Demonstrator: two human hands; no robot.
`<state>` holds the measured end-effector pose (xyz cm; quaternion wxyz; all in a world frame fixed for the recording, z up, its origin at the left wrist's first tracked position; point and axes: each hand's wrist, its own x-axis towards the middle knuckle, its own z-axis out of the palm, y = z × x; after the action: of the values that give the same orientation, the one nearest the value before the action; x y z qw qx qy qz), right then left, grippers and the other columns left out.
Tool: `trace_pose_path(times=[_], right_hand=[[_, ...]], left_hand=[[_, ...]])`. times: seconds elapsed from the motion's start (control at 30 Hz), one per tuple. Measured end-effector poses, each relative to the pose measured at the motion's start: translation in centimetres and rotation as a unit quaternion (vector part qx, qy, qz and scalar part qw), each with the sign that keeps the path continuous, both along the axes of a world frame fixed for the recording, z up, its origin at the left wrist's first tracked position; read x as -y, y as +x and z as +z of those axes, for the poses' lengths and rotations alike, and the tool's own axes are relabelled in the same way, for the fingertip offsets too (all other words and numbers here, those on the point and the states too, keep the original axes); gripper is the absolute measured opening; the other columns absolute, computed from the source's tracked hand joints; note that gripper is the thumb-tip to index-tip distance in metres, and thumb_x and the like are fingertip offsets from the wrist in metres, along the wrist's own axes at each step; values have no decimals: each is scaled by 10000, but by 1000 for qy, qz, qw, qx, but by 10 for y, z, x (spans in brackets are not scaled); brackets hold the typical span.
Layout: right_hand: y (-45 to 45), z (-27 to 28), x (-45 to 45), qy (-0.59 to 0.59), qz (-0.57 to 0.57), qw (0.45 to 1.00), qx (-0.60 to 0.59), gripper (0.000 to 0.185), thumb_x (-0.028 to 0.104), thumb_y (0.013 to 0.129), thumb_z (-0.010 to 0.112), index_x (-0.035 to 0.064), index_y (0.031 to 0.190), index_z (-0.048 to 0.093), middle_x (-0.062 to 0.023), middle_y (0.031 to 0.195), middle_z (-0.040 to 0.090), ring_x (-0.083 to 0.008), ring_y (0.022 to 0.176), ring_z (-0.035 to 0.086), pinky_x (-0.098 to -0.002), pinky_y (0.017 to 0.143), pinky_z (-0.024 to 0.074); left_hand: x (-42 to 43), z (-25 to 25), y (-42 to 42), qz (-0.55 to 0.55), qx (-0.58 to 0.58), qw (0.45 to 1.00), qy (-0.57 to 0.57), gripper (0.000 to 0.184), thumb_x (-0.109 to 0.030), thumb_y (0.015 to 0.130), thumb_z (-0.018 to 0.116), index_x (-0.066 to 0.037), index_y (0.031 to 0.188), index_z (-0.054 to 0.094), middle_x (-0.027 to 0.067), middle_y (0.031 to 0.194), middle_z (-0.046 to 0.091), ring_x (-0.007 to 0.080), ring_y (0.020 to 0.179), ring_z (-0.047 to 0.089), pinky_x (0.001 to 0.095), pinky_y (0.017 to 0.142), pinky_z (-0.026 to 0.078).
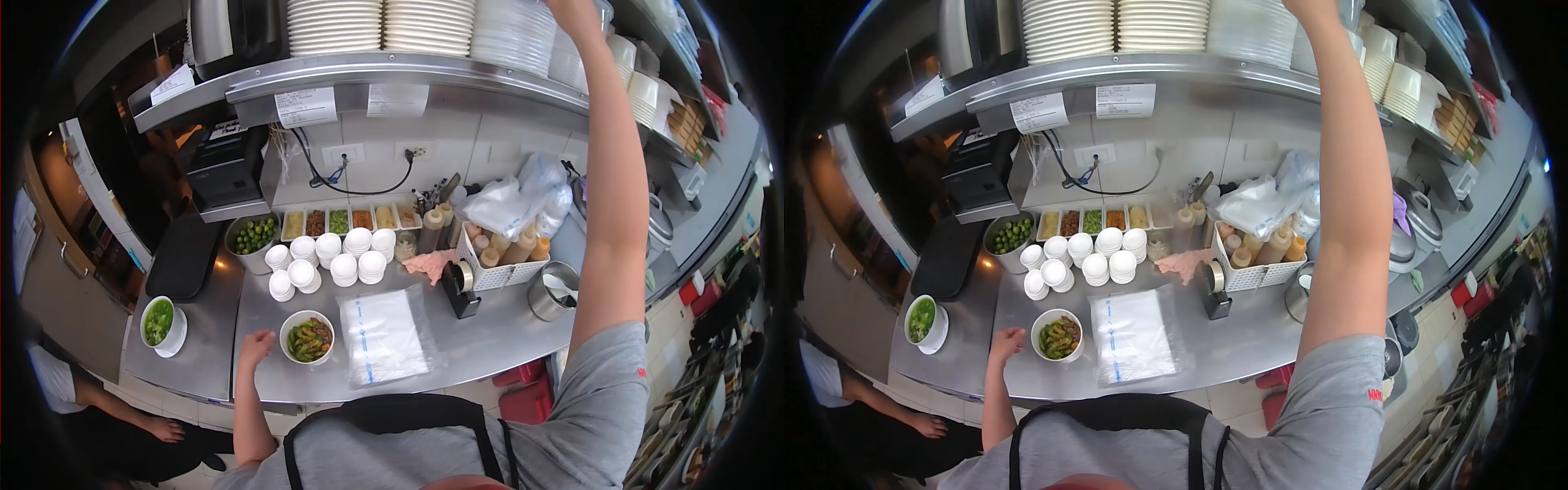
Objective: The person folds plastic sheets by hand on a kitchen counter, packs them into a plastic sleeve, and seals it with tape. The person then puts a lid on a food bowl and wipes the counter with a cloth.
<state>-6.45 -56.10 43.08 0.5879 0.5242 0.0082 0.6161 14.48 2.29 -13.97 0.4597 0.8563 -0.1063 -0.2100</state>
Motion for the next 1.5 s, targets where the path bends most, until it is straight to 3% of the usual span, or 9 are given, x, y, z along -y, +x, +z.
trace_pose_path(times=[0.07, 0.57, 0.67, 0.87, 1.03, 1.33, 1.4, 1.47, 1.5], right_hand=[[-13, 12, -65, 521, 123, 832, -149, 170, 146, 676, 610, 59, 811, 665, -152, 751, 624, -285, 756, 600, -353, 689, 464], [6, 6, -66, 391, 144, 898, -139, 79, 70, 707, 498, 65, 684, 574, -154, 734, 553, -338, 768, 543, -398, 680, 423], [32, 38, 48, 475, 192, 832, -212, 76, 64, 701, 505, 74, 689, 579, -142, 759, 530, -327, 788, 536, -389, 705, 418], [21, 32, -8, 388, -40, 886, -252, 261, -28, 714, 468, 42, 920, 613, -133, 925, 572, -305, 911, 538, -363, 790, 413], [18, 44, 20, 384, -69, 901, -192, 496, 189, 707, 641, 79, 1165, 487, -187, 1268, 391, -324, 1156, 395, -360, 948, 344], [7, 20, -17, 325, 39, 945, -6, 518, 308, 804, 555, 53, 1234, 415, -199, 1169, 486, -329, 1103, 453, -389, 929, 352], [-6, -12, -68, 272, -317, 908, 41, 409, 191, 823, 542, 27, 1188, 462, -161, 1136, 529, -299, 1049, 501, -366, 900, 379], [-5, -45, -148, -11, 268, 962, -58, 282, 66, 806, 510, -3, 1080, 507, -111, 947, 502, -216, 811, 524, -273, 742, 486], [-6, -79, -161, 67, 279, 953, -93, 311, 75, 804, 531, 10, 1107, 508, -115, 1033, 524, -237, 916, 520, -304, 808, 444]], left_hand=[[1, 16, -8, -1, 25, 1000, -5, 362, -265, 779, 601, 3, 1022, 578, 84, 820, 624, 149, 615, 601, 248, 523, 459], [-18, 35, -23, 16, 140, 990, -22, 339, -215, 752, 624, 20, 995, 593, 166, 845, 633, 189, 688, 614, 292, 638, 475], [-17, 39, -27, 12, 161, 987, -8, 348, -226, 751, 626, 22, 992, 592, 175, 855, 631, 210, 711, 621, 301, 645, 480], [-18, 40, -39, 12, 194, 981, 9, 367, -248, 752, 629, 22, 997, 588, 168, 875, 629, 229, 734, 623, 309, 662, 487], [-22, 34, -40, 22, 186, 982, 24, 372, -251, 756, 626, 19, 1009, 585, 156, 892, 630, 211, 720, 616, 304, 655, 485], [-21, 35, -52, 36, 152, 988, 17, 391, -304, 740, 628, -3, 989, 601, 166, 926, 621, 254, 746, 624, 338, 688, 486], [-14, 45, -60, 18, 175, 984, 2, 359, -287, 760, 611, 5, 968, 606, 158, 903, 629, 230, 732, 627, 322, 679, 487], [-2, 49, -66, -7, 106, 984, -143, 334, -265, 832, 545, 27, 989, 585, 134, 950, 620, 205, 797, 606, 295, 727, 471], [7, 61, -73, -20, 24, 974, -223, 371, -288, 856, 503, 31, 1038, 554, 143, 1005, 596, 218, 849, 596, 302, 758, 465]])
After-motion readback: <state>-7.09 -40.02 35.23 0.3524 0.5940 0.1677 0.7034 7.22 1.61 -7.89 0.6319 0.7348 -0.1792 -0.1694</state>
